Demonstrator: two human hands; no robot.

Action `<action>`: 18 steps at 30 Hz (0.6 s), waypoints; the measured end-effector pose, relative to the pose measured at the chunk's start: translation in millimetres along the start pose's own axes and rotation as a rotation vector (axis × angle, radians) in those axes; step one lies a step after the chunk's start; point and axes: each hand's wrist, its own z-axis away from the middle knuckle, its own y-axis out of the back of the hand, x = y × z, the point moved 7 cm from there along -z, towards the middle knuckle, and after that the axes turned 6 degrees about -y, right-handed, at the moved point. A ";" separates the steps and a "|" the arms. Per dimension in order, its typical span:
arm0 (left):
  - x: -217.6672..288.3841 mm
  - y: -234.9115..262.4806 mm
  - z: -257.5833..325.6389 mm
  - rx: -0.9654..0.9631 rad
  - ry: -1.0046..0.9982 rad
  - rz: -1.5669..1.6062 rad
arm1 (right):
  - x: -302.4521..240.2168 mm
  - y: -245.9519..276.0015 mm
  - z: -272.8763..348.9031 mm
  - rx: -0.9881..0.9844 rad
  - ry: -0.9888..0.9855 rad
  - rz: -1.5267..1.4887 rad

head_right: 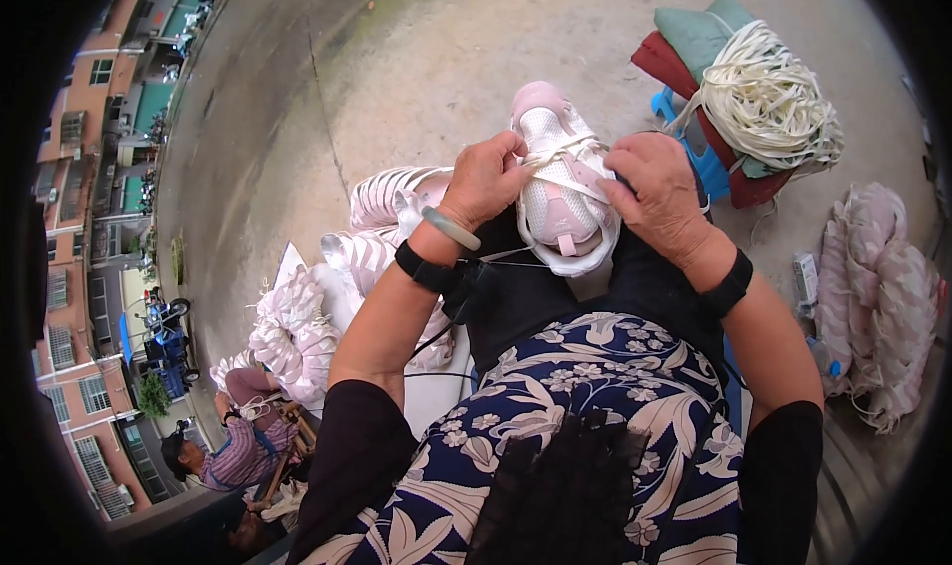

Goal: Insert and thread white laces through the eyelets of pink and white sneakers.

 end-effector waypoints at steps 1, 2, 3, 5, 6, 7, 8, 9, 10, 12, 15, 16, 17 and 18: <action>-2.2 0.5 -2.2 0.000 0.003 -0.003 | -6.7 -6.9 0.4 -0.047 0.038 -0.022; -2.9 2.3 -3.8 0.018 -0.027 -0.072 | -9.9 -9.9 0.2 -0.049 0.039 -0.026; -3.4 3.6 -4.2 0.036 -0.057 -0.140 | -11.0 -14.8 0.0 -0.080 0.018 -0.051; -1.6 3.7 -3.0 0.029 -0.133 -0.256 | -15.9 -22.3 -1.2 -0.076 0.011 -0.080; 2.9 3.7 -2.7 0.022 -0.214 -0.370 | -18.3 -24.5 -3.6 -0.078 0.010 -0.083; 0.6 6.0 -3.7 0.021 -0.211 -0.370 | -20.9 -27.7 -7.0 -0.099 0.001 -0.074; -2.1 7.6 -6.4 -0.069 -0.140 -0.201 | -23.0 -30.4 -10.2 -0.119 -0.009 -0.065; -6.5 7.1 -7.4 -0.157 -0.067 -0.032 | -24.2 -32.6 -12.3 -0.120 -0.009 -0.067; -11.7 10.4 -8.0 -0.158 -0.065 -0.033 | -25.5 -35.5 -13.8 -0.120 0.002 -0.039; -24.9 2.9 -2.6 -0.276 0.193 0.814 | -28.6 -40.9 -15.9 -0.120 0.013 -0.019; -34.6 2.0 3.6 -0.312 0.236 0.935 | -30.6 -49.5 -18.6 -0.160 -0.010 0.044; -38.0 1.9 5.6 -0.320 0.242 0.982 | -32.8 -47.9 -21.3 -0.127 0.009 0.064; -40.2 3.5 6.5 -0.316 0.247 0.984 | -34.7 -46.2 -23.1 -0.096 0.027 0.084; -42.9 6.1 7.0 -0.299 0.262 1.021 | -35.6 -46.7 -24.6 -0.101 0.029 0.080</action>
